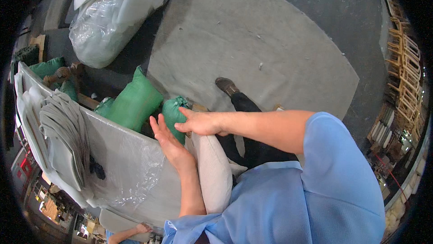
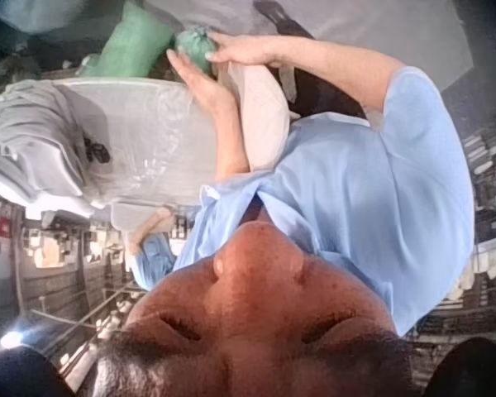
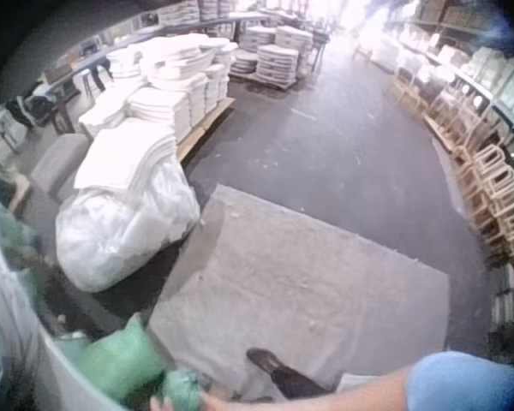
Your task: The person inserts white foam inserts into gray fabric covers and places the finished cushions on a stack. The person works at a table in a warehouse with another worker nearby performing similar tasks.
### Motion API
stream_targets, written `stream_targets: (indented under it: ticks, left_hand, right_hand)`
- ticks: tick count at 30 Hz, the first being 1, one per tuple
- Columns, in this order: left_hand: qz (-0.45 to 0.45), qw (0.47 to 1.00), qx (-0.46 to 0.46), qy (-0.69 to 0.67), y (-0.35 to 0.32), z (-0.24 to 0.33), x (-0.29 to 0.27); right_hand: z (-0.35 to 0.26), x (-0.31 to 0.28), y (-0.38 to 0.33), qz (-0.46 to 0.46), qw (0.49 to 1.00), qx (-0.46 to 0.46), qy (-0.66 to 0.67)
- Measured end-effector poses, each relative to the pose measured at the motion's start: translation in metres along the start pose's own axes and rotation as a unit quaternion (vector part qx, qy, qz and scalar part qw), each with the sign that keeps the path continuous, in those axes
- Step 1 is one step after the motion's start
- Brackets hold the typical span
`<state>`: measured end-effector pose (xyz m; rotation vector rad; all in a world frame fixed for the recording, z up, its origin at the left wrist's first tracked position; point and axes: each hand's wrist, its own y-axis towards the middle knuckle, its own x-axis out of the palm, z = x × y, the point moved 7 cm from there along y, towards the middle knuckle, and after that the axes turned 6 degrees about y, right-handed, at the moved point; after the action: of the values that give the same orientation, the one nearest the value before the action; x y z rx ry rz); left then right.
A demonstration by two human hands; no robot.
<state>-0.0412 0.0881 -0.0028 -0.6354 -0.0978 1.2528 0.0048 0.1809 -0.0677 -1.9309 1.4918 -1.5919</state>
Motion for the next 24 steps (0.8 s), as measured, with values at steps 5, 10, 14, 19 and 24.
stream_targets:
  ticks: [5,10,14,19,24]
  left_hand:
    - [-0.031,0.997,-0.015,-0.068,0.002,-0.018,0.018]
    - [-0.038,0.996,-0.017,-0.083,0.0,-0.025,0.024]
    - [-0.01,0.994,-0.055,-0.092,0.003,-0.035,0.022]
    - [0.038,0.995,0.009,0.095,-0.015,-0.028,-0.039]
    - [0.074,0.946,0.026,0.314,-0.107,-0.068,-0.102]
  right_hand:
    - [0.01,-0.003,0.003,-0.037,0.988,0.139,0.048]
    - [0.021,0.0,0.009,-0.139,0.968,0.189,0.086]
    - [0.034,-0.01,0.018,-0.082,0.977,0.185,0.063]
    - [0.031,-0.035,0.005,0.08,0.992,0.102,0.009]
    - [0.028,-0.029,-0.007,0.079,0.993,0.068,-0.063]
